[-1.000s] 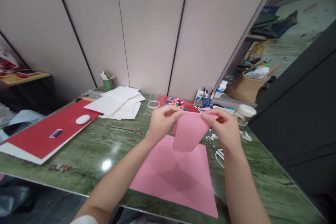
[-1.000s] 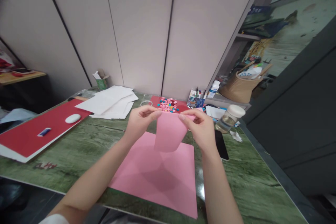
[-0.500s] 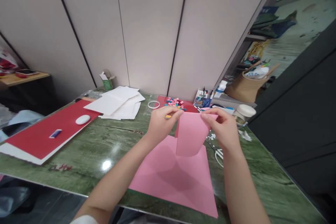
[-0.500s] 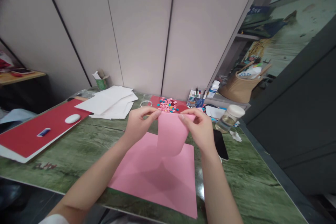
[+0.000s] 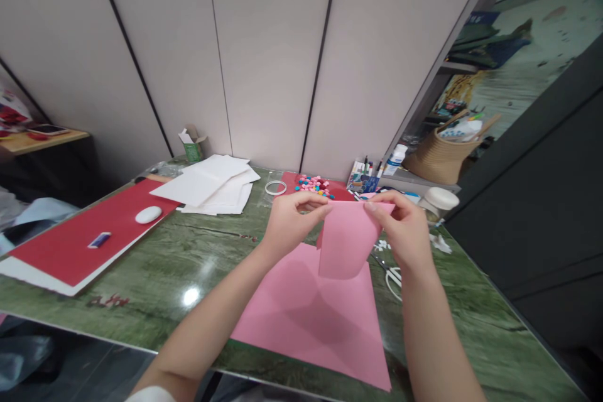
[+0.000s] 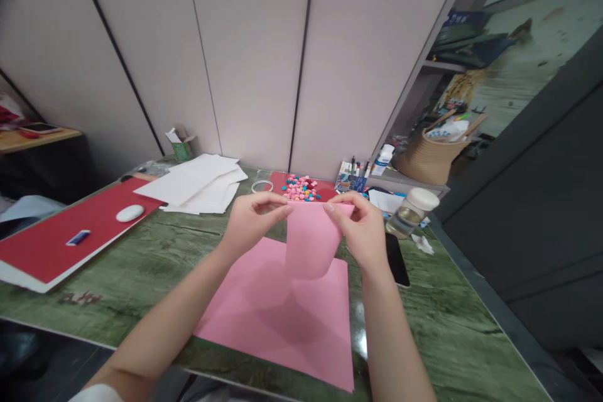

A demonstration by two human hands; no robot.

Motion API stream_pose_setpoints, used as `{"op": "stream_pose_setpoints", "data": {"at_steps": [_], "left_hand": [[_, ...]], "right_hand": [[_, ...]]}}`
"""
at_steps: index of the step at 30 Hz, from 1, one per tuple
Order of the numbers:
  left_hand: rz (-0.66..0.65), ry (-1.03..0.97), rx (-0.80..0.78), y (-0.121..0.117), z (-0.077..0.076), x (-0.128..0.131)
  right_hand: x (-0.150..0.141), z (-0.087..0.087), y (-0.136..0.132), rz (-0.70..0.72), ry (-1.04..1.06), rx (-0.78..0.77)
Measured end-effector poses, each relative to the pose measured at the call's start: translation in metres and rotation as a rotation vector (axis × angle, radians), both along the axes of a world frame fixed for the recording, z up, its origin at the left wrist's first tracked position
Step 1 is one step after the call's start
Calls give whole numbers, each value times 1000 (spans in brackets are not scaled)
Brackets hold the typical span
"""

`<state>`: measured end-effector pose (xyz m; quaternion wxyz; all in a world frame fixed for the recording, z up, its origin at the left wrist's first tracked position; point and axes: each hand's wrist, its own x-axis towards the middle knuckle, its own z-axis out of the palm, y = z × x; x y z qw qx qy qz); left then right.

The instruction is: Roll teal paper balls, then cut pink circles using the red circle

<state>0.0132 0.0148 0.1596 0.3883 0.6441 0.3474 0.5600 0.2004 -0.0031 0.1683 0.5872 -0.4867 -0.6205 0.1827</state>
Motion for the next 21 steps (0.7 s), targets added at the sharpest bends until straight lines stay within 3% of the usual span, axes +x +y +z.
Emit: {"op": "stream_pose_setpoints", "data": {"at_steps": [6, 13, 21], "left_hand": [[21, 43, 44, -1, 1, -1], [95, 285, 267, -5, 5, -1], [25, 426, 312, -3, 3, -1]], "right_hand": [[1, 2, -1, 1, -57, 37], [-11, 8, -12, 6, -533, 197], [-18, 3, -12, 38, -668, 172]]}}
